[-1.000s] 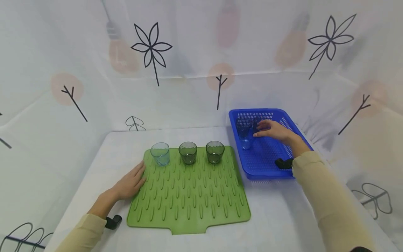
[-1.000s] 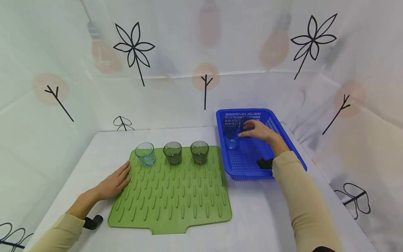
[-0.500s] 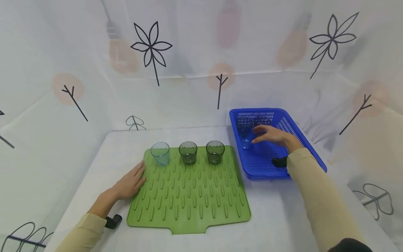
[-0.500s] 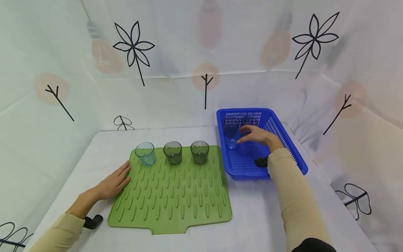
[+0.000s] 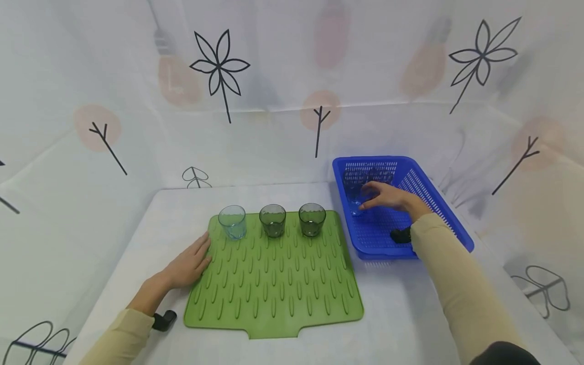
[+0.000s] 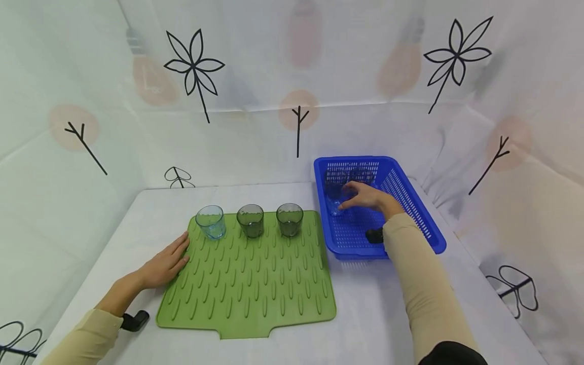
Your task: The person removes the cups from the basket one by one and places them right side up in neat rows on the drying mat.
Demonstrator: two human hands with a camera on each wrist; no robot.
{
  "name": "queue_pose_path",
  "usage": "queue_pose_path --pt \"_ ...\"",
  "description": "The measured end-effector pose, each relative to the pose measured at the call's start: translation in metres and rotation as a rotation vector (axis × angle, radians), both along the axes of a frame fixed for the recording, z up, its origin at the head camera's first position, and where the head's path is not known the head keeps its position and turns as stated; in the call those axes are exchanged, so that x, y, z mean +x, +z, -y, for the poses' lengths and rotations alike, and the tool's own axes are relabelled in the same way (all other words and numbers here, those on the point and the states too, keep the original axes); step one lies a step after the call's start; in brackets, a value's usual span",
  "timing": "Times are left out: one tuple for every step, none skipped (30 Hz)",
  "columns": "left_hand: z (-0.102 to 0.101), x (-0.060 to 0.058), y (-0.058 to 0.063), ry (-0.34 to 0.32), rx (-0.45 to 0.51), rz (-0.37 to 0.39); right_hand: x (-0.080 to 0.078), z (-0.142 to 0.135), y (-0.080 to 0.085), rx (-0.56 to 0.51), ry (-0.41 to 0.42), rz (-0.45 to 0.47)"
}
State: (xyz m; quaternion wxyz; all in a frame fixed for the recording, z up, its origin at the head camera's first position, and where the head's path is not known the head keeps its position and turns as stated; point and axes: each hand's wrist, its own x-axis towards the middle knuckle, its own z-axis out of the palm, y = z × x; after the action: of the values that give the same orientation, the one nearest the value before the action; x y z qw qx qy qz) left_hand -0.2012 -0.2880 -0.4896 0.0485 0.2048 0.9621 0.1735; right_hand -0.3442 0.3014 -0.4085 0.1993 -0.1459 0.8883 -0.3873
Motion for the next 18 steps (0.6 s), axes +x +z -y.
queue_pose_path --pt "0.0 -0.0001 0.0003 -0.002 0.001 0.001 0.0003 0.0003 0.0004 0.0 0.001 0.001" --pt "0.0 -0.0004 0.0002 -0.003 -0.001 0.001 0.0007 0.0004 0.0005 0.0 0.001 0.001" --pt "0.0001 -0.0009 -0.0002 -0.004 -0.005 0.0 0.0011 0.0006 0.0007 0.003 0.0 0.0" --pt "0.0001 -0.0012 -0.0006 0.001 -0.013 0.003 0.0014 0.0007 0.0011 0.007 0.002 -0.003" --pt "0.0005 -0.0018 -0.0012 -0.001 -0.017 0.001 0.0016 0.0007 0.0013 0.012 0.006 -0.008" --pt "0.0009 -0.0025 -0.0017 0.0 -0.02 -0.002 0.0018 0.001 0.0016 0.016 0.01 -0.014" --pt "0.0014 -0.003 -0.0022 -0.002 -0.023 -0.004 0.0018 0.0012 0.0016 0.017 0.007 -0.015" --pt "0.0019 -0.0034 -0.0026 -0.001 -0.024 -0.006 0.0017 0.0014 0.0016 0.016 0.005 -0.018" --pt "0.0021 -0.0035 -0.0026 -0.004 -0.024 -0.009 0.0016 0.0018 0.0015 0.017 0.004 -0.022" --pt "0.0024 -0.0035 -0.0026 -0.003 -0.022 -0.012 0.0016 0.0019 0.0015 0.017 0.007 -0.026" --pt "0.0025 -0.0032 -0.0021 -0.005 -0.018 -0.013 0.0017 0.0023 0.0016 0.015 0.005 -0.027" --pt "0.0024 -0.0027 -0.0014 -0.006 -0.014 -0.014 0.0018 0.0028 0.0017 0.012 0.003 -0.027" --pt "0.0025 -0.0023 -0.0006 -0.011 -0.006 -0.015 0.002 0.0032 0.0017 0.01 -0.003 -0.025" --pt "0.0023 -0.0015 0.0002 -0.013 0.001 -0.016 0.0023 0.0034 0.0018 0.011 -0.002 -0.026" --pt "0.002 -0.0006 0.0014 -0.019 0.009 -0.02 0.0027 0.0035 0.0019 0.012 -0.004 -0.026" --pt "0.0017 0.0003 0.0024 -0.02 0.012 -0.02 0.003 0.0034 0.002 0.012 -0.005 -0.026" --pt "0.0014 0.0013 0.0037 -0.025 0.019 -0.02 0.0033 0.0032 0.0018 0.009 -0.009 -0.024" --pt "0.001 0.0021 0.0045 -0.027 0.02 -0.021 0.0037 0.0029 0.0018 0.009 -0.009 -0.024"
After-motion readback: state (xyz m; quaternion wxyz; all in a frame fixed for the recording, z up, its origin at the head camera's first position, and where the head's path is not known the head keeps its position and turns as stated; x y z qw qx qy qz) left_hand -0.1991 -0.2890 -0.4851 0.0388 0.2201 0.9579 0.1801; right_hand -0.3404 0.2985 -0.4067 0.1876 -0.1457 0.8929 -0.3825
